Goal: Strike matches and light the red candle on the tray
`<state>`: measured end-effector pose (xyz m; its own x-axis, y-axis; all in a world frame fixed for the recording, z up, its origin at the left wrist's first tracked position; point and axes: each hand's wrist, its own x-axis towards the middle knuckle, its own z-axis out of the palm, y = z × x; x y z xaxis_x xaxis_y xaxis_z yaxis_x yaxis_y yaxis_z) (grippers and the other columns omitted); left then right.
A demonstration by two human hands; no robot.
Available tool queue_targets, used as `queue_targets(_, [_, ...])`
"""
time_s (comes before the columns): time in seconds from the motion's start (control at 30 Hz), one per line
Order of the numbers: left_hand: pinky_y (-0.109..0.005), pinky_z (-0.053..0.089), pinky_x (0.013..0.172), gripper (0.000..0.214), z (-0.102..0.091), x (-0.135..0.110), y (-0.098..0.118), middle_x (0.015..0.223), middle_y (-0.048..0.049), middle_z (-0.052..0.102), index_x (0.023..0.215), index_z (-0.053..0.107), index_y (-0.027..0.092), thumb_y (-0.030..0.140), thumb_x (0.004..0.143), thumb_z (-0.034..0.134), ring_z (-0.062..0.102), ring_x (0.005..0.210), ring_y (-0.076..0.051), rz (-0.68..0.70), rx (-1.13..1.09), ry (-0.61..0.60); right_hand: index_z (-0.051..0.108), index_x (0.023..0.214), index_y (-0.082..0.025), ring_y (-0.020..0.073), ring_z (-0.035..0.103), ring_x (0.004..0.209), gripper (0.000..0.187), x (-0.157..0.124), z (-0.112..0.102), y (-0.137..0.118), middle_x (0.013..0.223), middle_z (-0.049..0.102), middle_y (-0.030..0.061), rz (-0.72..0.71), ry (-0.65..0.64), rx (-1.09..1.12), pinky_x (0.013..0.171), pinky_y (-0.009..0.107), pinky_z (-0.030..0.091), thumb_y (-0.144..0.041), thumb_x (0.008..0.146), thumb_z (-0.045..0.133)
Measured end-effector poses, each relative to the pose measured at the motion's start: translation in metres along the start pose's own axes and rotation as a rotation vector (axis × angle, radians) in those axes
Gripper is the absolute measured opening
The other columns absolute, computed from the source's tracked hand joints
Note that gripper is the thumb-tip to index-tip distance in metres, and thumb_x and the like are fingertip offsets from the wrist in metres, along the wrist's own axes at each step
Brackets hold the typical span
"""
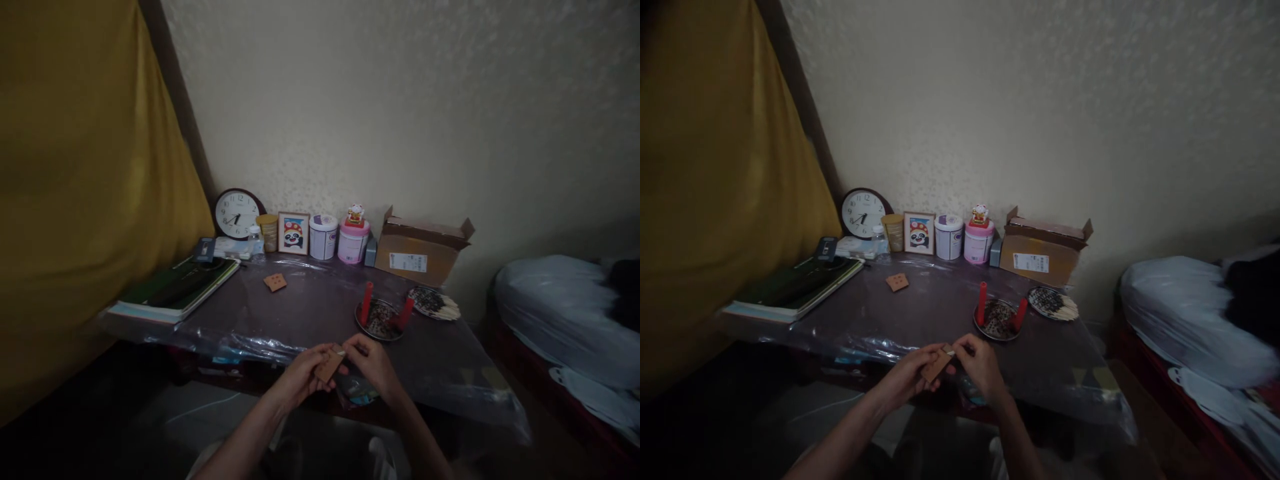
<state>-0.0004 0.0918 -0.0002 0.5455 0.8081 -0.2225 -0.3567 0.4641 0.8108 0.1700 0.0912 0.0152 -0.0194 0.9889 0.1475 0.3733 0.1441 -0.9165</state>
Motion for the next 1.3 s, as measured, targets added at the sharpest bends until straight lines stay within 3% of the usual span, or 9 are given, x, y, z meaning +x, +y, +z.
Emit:
queue_targets(0.27, [-0.022,0.037,0.041,0.039,-0.002,0.002,-0.003,0.066,-0.0076,0.072,0.110,0.052,0.009,0.023,0.074,0.049,0.052,0.038,-0.010,0.052,0.117,0.109,0.065,0.074,-0.019,0.0136,0.058,0.069,0.014,-0.004,-0.003,0.001,0.073,0.062,0.0001,-0.201,-0.182,-0.274,0.065,0.022,0.042,-0.023,0.081,0.054])
queue_targets(0.5, [-0.023,0.035,0.039,0.039,-0.005,0.006,-0.008,0.060,-0.0044,0.070,0.106,0.057,0.011,0.031,0.072,0.054,0.049,0.036,-0.010,0.064,0.213,0.108,0.064,0.073,-0.020,0.0126,0.056,0.070,0.016,-0.008,-0.008,-0.003,0.076,0.059,0.0001,-0.305,-0.298,-0.466,0.065,0.022,0.040,-0.019,0.084,0.053])
queue_targets(0.8, [-0.022,0.034,0.038,0.045,-0.007,0.008,-0.010,0.060,-0.0046,0.070,0.110,0.055,0.009,0.035,0.073,0.054,0.047,0.035,-0.009,0.059,0.270,0.103,0.056,0.075,-0.020,0.0133,0.054,0.073,0.013,-0.010,-0.007,-0.006,0.079,0.054,-0.0001,-0.374,-0.266,-0.432,0.067,0.023,0.041,-0.019,0.086,0.048])
queue_targets(0.97, [-0.022,0.033,0.037,0.048,-0.007,0.009,-0.009,0.061,-0.0041,0.071,0.117,0.050,0.009,0.033,0.075,0.052,0.046,0.034,-0.009,0.055,0.255,0.125,0.057,0.074,-0.020,0.0130,0.052,0.067,0.013,-0.006,-0.009,-0.001,0.071,0.055,-0.0014,-0.326,-0.226,-0.419,0.062,0.023,0.039,-0.017,0.084,0.049])
queue_targets(1.3, [-0.023,0.036,0.041,0.052,0.000,0.002,-0.001,0.069,-0.0071,0.072,0.120,0.049,0.010,0.031,0.073,0.054,0.052,0.041,-0.011,0.087,0.207,0.125,0.064,0.078,-0.020,0.0141,0.056,0.070,0.016,-0.002,-0.013,-0.003,0.077,0.059,0.0012,-0.297,-0.151,-0.406,0.064,0.024,0.042,-0.021,0.084,0.049])
